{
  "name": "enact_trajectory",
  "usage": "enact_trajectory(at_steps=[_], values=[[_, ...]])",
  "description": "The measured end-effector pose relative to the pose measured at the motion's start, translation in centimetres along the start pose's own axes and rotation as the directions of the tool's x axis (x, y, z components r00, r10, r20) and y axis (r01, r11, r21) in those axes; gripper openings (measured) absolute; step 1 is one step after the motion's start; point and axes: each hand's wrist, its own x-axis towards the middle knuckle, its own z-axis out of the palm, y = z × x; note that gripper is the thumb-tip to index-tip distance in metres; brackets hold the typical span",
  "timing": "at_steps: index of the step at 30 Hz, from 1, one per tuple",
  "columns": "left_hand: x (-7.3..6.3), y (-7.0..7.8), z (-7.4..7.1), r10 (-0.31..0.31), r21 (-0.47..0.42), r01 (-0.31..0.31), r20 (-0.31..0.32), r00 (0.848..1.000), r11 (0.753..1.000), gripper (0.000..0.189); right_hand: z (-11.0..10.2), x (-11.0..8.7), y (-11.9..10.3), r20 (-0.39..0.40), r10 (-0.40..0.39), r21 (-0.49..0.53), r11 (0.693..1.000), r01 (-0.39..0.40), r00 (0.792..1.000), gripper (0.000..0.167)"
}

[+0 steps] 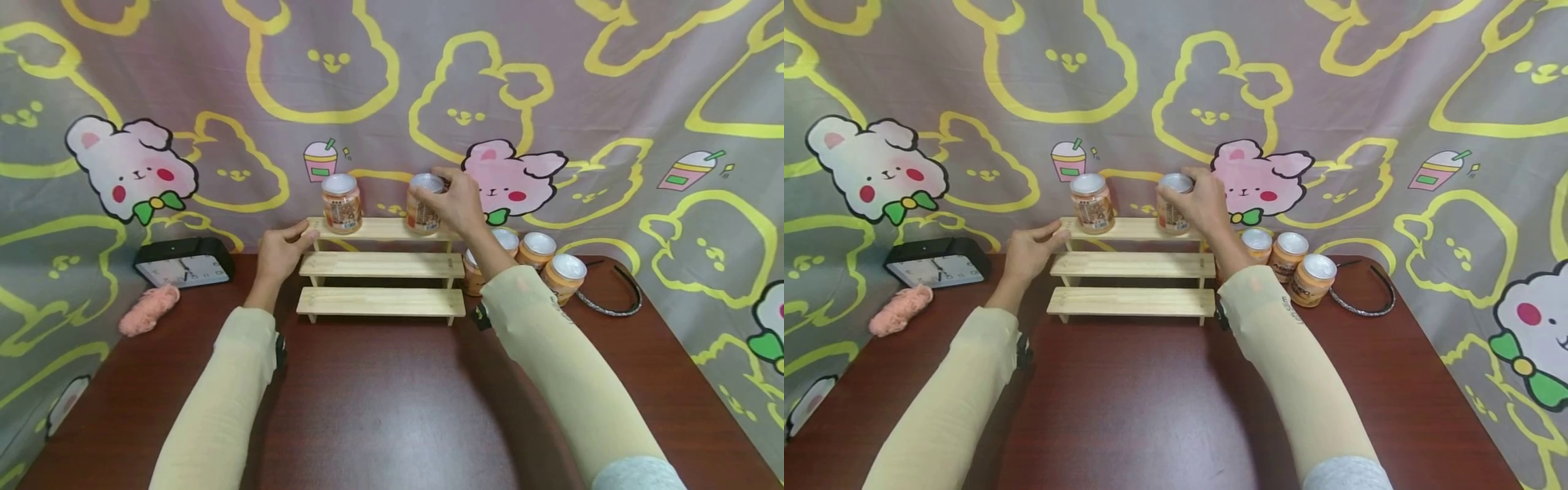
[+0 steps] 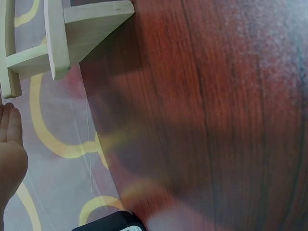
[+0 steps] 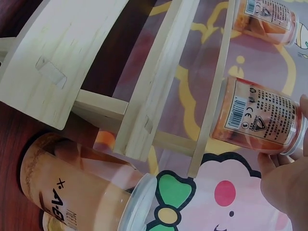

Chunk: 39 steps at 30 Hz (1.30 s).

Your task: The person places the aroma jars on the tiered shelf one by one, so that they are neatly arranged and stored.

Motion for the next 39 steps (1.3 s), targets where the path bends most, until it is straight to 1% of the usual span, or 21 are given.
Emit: enact_trajectory(at_steps=[3,9,17,21,28,34,39], values=[[0.0,0.0,0.0,-0.007,-0.001,0.007,0.005,1.0,1.0,0.049,0.0,0.0,0.0,0.003,0.0,0.0,1.0,0.0,1.0,0.065],[0.1,-0.1,0.0,-0.014,0.006,0.014,-0.007,1.0,1.0,0.048,-0.3,-0.2,0.0,0.009,0.007,0.007,1.0,-0.007,1.0,0.069],[0.2,0.0,0.1,-0.032,-0.01,0.032,0.014,0.999,0.999,0.049,-0.6,-0.7,0.0,-0.004,-0.001,0.033,0.999,0.001,1.0,0.072],[0.1,0.1,0.1,-0.04,-0.008,0.041,0.013,0.999,0.999,0.05,-0.7,-1.1,0.2,-0.011,0.0,0.036,0.999,0.001,1.0,0.07],[0.3,0.1,0.2,-0.025,0.003,0.025,-0.017,1.0,1.0,0.048,-1.4,-1.7,0.7,-0.035,-0.012,0.08,0.997,0.015,0.999,0.066],[0.1,0.1,0.2,-0.039,0.011,0.04,-0.015,0.999,0.999,0.049,-2.2,-2.5,1.2,-0.04,-0.006,0.092,0.996,0.01,0.999,0.064],[0.0,0.1,0.1,-0.045,0.008,0.046,-0.018,0.999,0.999,0.048,-2.9,-2.9,1.8,-0.056,-0.015,0.119,0.993,0.022,0.998,0.062]])
